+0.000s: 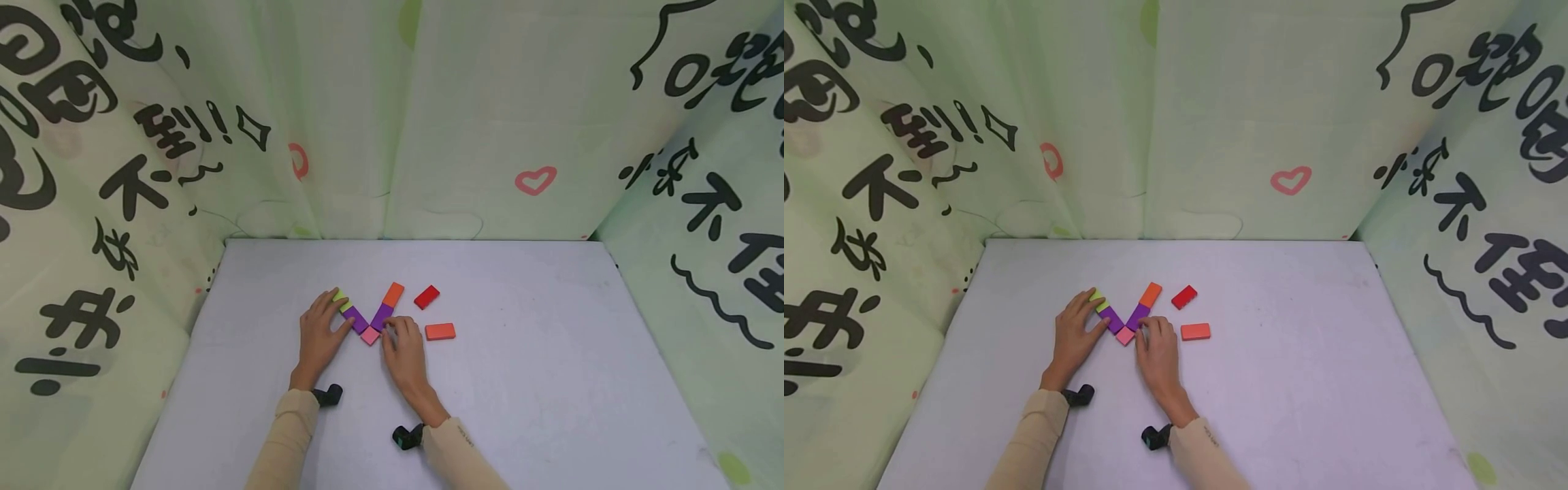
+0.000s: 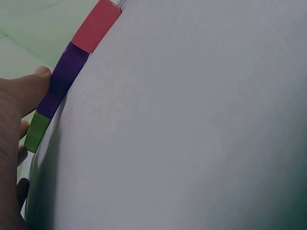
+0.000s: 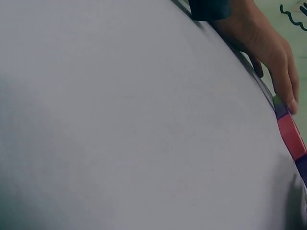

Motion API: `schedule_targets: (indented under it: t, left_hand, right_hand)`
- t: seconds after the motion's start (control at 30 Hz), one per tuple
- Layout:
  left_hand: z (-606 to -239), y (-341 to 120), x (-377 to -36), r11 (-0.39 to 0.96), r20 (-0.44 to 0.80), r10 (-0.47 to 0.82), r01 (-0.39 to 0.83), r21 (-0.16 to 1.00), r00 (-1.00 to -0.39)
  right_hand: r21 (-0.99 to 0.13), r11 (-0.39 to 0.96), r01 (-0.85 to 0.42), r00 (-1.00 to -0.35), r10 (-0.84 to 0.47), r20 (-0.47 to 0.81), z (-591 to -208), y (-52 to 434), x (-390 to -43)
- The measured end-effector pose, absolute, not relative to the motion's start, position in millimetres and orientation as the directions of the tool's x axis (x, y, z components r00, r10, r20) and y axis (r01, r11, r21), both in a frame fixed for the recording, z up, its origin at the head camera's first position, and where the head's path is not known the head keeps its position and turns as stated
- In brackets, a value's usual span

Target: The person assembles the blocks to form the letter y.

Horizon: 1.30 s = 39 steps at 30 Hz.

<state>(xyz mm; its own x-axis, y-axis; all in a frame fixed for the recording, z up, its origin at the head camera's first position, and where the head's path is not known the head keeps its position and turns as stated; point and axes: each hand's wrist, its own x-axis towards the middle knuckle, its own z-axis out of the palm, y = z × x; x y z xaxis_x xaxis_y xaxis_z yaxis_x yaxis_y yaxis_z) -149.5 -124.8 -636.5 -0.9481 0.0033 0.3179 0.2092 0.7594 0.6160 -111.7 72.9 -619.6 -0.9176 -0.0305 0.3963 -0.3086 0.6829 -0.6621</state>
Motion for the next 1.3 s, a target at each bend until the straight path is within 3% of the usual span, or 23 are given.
schedule_targets:
  t: [0.3,0.7,1.3]
  left_hand:
    - [-638.6,-125.0,-149.5,0.759,0.301,0.007,0.201,0.619,-0.954]
    - [-637.2,-126.0,-148.8,0.746,0.257,0.006,0.175,0.642,-0.966]
    - [-636.9,-126.2,-149.1,0.74,0.293,0.007,0.202,0.641,-0.956]
  right_hand:
    - [-0.717,0.645,-0.264,-0.939,-0.002,0.344,-621.5,81.9,-130.7]
    - [-0.684,0.673,-0.281,-0.947,-0.078,0.312,-622.4,90.6,-158.5]
    - [-0.656,0.697,-0.292,-0.935,-0.062,0.35,-625.7,89.3,-161.8]
